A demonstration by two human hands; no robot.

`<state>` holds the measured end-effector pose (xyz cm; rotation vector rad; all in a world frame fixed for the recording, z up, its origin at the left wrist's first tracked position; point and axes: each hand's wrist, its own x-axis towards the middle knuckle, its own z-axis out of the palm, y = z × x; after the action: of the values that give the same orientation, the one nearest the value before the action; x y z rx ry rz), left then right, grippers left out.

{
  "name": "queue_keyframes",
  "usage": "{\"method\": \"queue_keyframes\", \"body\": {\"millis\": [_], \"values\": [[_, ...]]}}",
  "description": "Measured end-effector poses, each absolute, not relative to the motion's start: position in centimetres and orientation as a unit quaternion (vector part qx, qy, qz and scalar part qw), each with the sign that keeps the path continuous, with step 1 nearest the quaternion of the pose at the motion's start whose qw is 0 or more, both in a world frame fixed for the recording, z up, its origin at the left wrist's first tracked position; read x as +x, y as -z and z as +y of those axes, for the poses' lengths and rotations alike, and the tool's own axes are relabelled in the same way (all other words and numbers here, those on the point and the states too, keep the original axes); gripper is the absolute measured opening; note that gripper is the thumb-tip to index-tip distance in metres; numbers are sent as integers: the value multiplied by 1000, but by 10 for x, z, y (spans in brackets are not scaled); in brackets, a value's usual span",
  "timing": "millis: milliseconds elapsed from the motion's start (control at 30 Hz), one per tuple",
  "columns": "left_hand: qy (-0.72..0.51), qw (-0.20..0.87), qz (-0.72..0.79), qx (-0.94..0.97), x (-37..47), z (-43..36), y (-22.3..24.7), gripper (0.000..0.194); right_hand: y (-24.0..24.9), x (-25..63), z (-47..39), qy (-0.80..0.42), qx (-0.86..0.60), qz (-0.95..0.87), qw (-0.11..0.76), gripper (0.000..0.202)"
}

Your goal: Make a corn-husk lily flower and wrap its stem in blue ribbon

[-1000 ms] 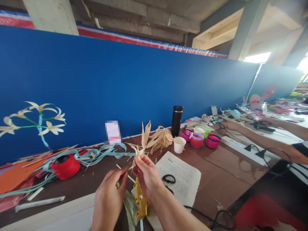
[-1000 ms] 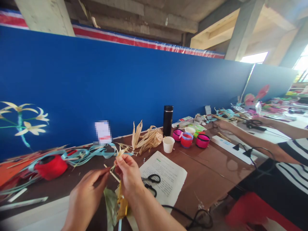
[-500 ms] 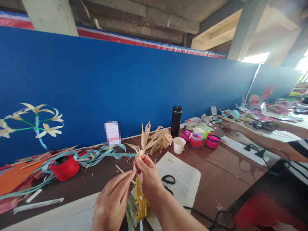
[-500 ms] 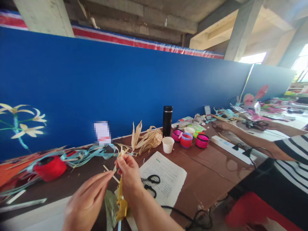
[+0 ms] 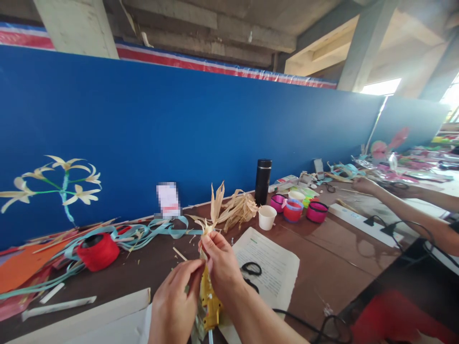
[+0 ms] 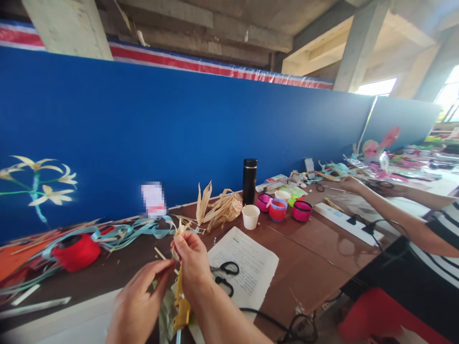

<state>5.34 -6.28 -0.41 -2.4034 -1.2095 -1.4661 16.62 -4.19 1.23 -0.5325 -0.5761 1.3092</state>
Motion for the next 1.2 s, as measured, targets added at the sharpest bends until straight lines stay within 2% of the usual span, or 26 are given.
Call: {"method": "queue_keyframes", "body": {"millis": [200, 767, 1200], "values": [[465, -49, -471, -748, 57, -62, -3, 12, -15, 166, -44, -596, -240, -267, 718, 25], [466, -25, -430, -773, 57, -62, 7, 15, -17, 167, -44, -602, -236, -264, 716, 25], [446, -142, -547, -694, 58, -61, -2, 26, -18, 167, -46, -598, -248, -263, 716, 25]]}}
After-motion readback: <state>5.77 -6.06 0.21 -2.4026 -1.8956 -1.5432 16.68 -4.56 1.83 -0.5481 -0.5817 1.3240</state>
